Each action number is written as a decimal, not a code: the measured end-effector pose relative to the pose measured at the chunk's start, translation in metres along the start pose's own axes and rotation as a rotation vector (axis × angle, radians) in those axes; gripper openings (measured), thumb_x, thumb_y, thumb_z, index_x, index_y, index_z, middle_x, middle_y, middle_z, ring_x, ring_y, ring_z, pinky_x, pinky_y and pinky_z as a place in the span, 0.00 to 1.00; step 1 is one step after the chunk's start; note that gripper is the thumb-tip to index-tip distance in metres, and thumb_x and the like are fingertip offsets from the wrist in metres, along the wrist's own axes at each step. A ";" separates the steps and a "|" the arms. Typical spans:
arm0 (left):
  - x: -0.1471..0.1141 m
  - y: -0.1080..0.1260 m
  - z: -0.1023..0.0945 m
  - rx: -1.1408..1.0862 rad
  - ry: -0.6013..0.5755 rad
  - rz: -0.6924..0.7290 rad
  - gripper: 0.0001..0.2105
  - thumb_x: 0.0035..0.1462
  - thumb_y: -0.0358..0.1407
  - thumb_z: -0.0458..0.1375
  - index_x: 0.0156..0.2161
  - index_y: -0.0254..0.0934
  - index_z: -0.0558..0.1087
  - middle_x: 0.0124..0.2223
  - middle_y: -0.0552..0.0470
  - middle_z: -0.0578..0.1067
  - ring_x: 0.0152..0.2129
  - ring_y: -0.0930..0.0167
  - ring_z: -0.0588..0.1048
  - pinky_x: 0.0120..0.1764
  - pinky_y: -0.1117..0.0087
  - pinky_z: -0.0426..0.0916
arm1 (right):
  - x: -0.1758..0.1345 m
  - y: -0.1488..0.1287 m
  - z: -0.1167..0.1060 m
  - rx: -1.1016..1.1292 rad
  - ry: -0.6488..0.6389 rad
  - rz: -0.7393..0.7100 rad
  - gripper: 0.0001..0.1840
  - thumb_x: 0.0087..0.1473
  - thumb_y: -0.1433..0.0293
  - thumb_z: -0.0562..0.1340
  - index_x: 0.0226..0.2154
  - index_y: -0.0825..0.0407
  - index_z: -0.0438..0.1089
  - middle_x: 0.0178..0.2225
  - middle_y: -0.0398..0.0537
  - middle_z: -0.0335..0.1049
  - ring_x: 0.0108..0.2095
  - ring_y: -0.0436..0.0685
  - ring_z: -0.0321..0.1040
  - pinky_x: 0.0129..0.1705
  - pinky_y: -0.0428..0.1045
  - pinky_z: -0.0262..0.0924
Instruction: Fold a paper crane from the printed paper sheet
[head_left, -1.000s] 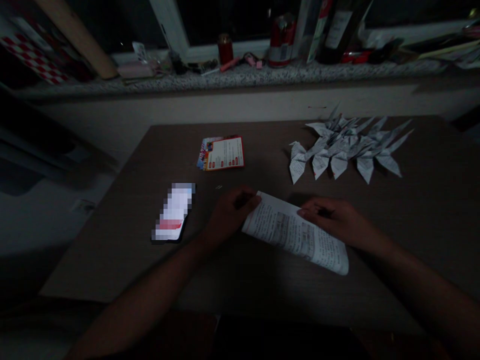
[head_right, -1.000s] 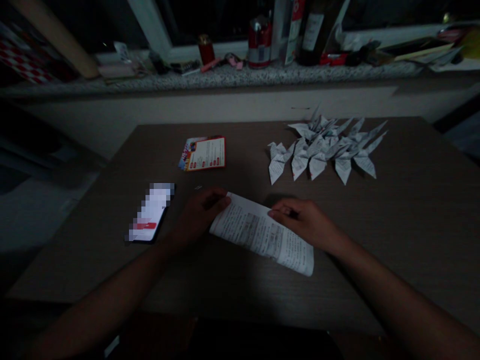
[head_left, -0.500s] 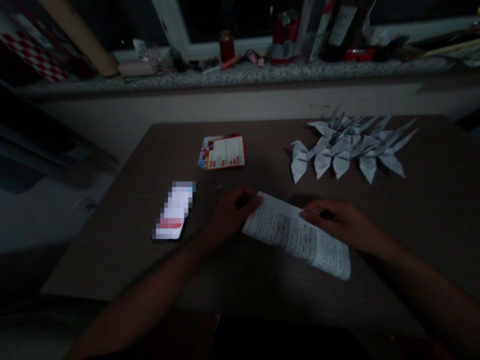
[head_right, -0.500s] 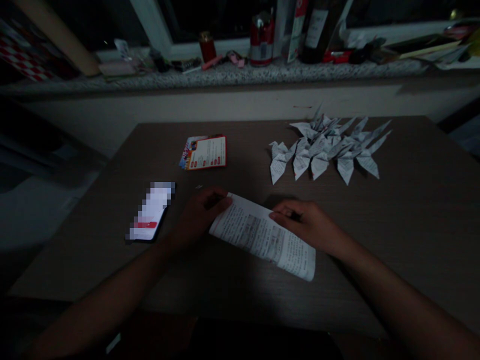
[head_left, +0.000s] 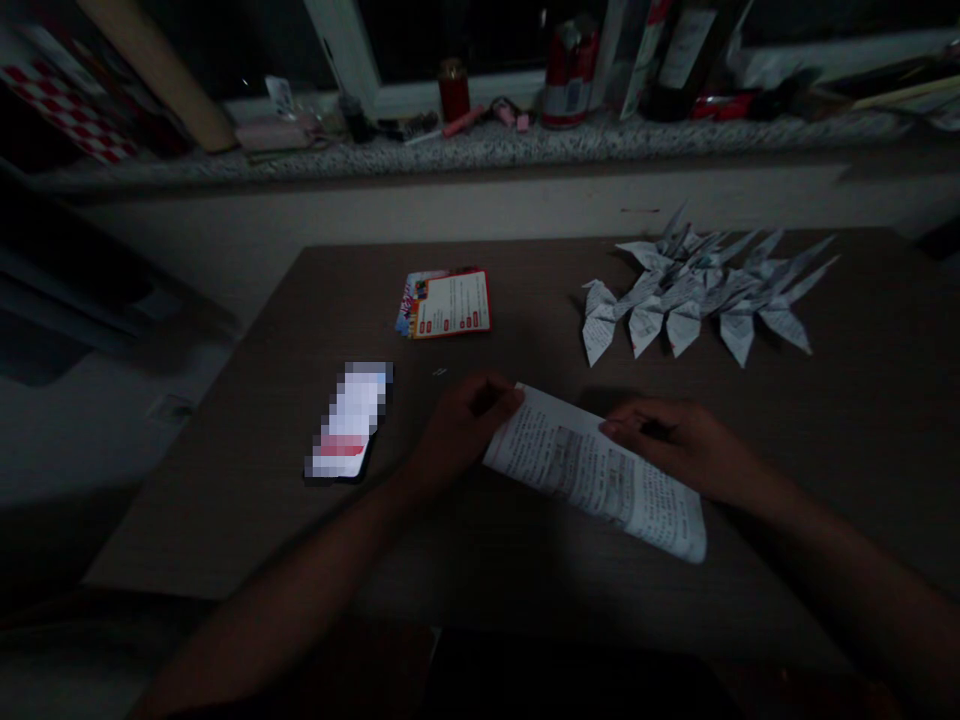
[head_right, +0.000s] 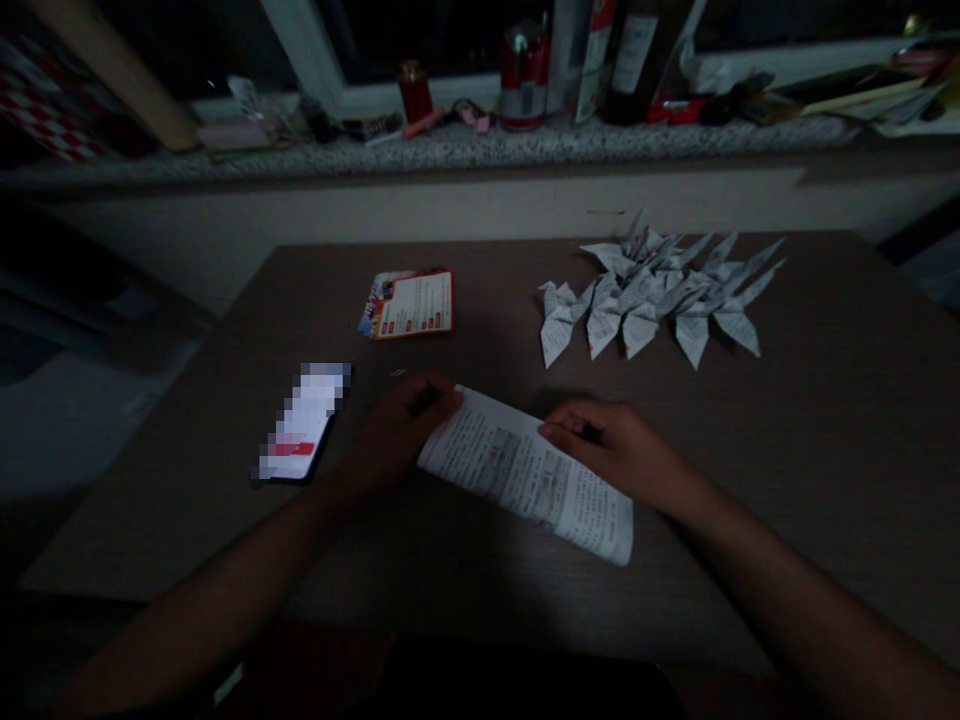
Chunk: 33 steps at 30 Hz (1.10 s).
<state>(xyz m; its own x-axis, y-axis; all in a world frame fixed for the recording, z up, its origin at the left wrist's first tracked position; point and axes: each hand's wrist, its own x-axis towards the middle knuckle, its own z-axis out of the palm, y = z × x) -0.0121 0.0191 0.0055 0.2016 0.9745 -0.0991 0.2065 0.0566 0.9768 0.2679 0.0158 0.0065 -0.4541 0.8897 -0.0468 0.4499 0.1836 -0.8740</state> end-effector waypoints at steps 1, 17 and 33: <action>0.000 0.001 0.000 0.000 0.000 -0.003 0.13 0.63 0.47 0.61 0.37 0.37 0.73 0.36 0.51 0.76 0.32 0.69 0.76 0.34 0.69 0.70 | 0.000 0.000 0.000 0.001 -0.002 -0.003 0.18 0.63 0.53 0.62 0.35 0.49 0.77 0.30 0.47 0.79 0.31 0.56 0.76 0.32 0.50 0.69; 0.007 -0.002 -0.006 0.107 -0.059 0.030 0.13 0.64 0.47 0.61 0.40 0.38 0.76 0.39 0.49 0.79 0.36 0.67 0.78 0.37 0.68 0.71 | 0.001 -0.004 0.002 0.029 -0.083 0.006 0.18 0.63 0.54 0.61 0.35 0.50 0.77 0.31 0.48 0.78 0.32 0.56 0.74 0.33 0.50 0.68; 0.041 0.017 0.014 0.117 -0.440 0.067 0.08 0.60 0.41 0.65 0.39 0.38 0.79 0.39 0.50 0.81 0.37 0.67 0.79 0.40 0.68 0.71 | 0.007 -0.004 0.019 0.129 0.108 0.009 0.15 0.62 0.55 0.62 0.31 0.49 0.72 0.25 0.43 0.69 0.26 0.53 0.66 0.27 0.47 0.59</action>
<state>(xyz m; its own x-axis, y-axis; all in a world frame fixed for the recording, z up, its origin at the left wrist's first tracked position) 0.0130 0.0569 0.0156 0.6003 0.7888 -0.1324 0.2806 -0.0526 0.9584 0.2478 0.0134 0.0006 -0.3618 0.9322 -0.0089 0.3478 0.1261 -0.9291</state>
